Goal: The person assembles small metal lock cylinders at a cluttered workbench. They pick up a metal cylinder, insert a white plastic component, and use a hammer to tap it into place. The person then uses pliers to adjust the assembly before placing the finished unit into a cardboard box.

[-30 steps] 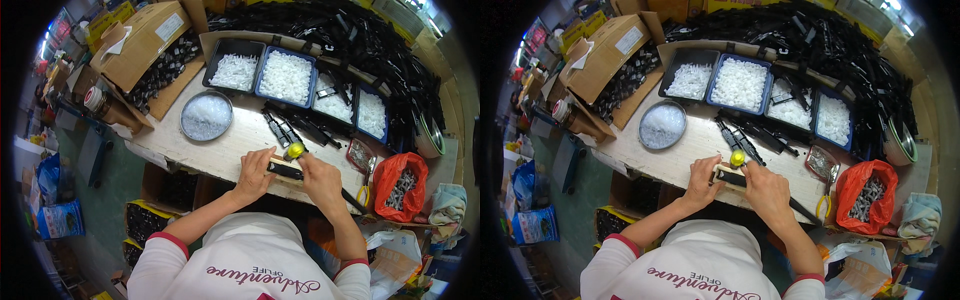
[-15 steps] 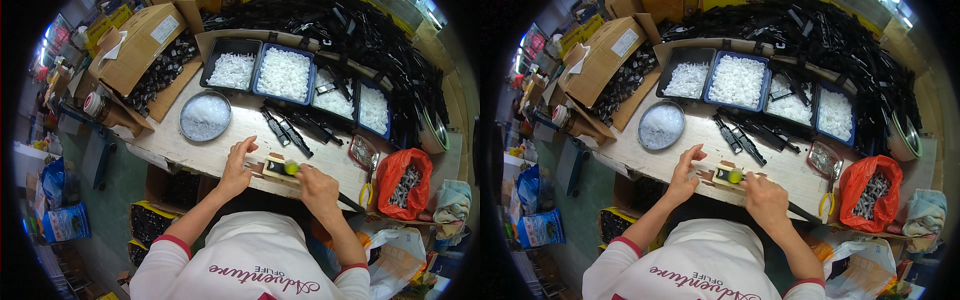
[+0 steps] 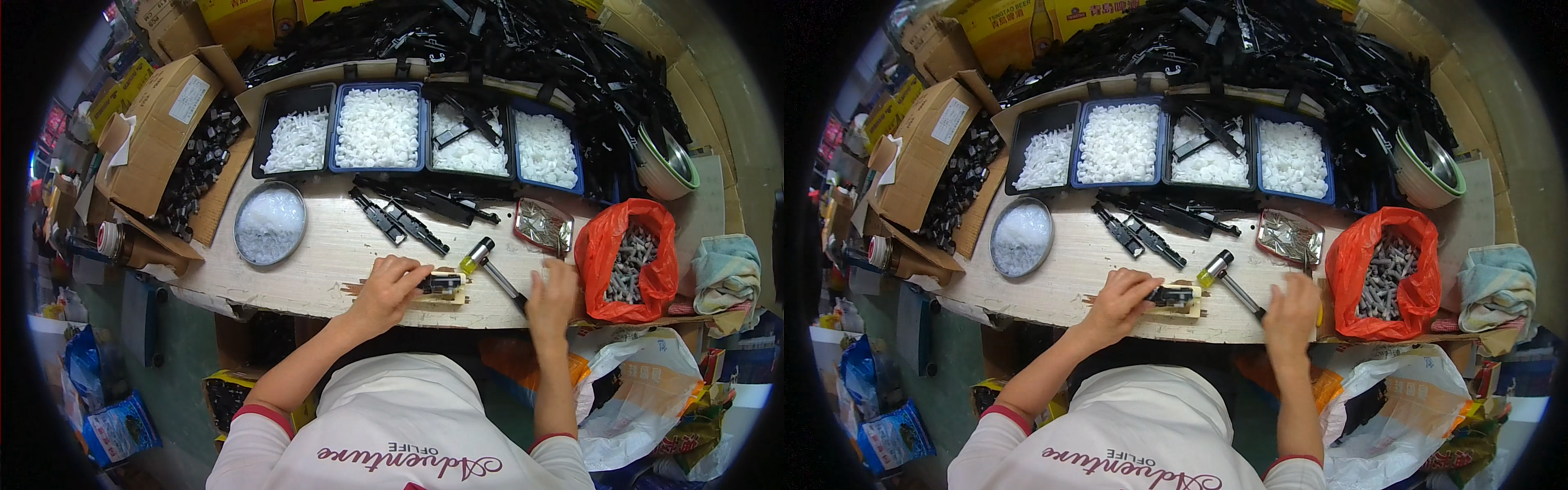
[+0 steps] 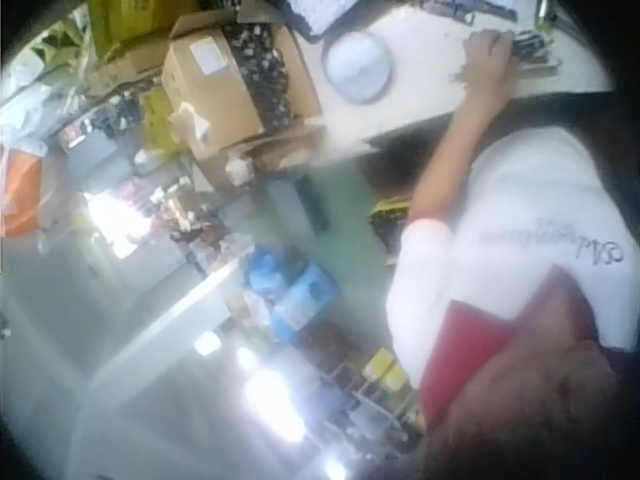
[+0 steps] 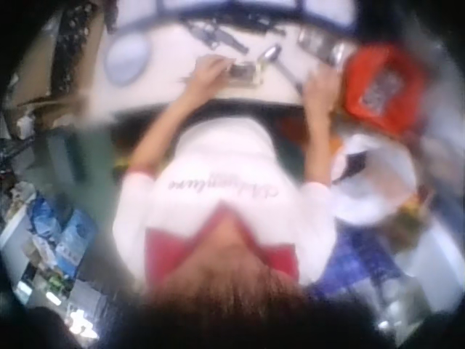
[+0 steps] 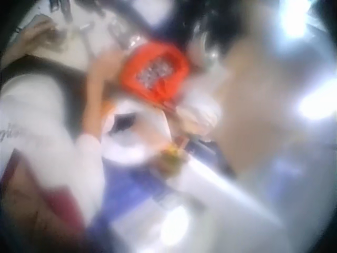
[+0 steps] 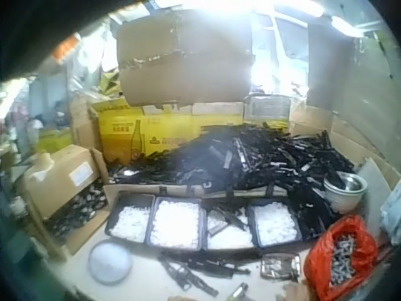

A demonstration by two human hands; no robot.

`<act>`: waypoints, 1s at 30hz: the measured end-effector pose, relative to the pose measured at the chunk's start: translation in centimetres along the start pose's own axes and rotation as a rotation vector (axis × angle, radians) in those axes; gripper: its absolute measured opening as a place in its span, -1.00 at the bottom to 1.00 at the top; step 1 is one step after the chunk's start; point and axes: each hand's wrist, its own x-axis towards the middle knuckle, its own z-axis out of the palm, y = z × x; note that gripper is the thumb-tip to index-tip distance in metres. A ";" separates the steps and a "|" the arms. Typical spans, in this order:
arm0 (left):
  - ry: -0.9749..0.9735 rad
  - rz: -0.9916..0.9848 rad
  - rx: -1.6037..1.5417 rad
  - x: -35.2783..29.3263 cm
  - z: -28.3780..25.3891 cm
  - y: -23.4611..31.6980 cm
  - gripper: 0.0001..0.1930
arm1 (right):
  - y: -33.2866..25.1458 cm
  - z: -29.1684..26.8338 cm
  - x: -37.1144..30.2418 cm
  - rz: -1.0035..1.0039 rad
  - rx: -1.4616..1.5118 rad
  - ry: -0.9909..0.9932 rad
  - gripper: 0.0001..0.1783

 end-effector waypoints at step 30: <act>0.230 -0.525 -0.648 -2.6 -3.0 3.1 -0.73 | -10.9 -0.4 0.3 -0.319 0.647 -0.532 -0.77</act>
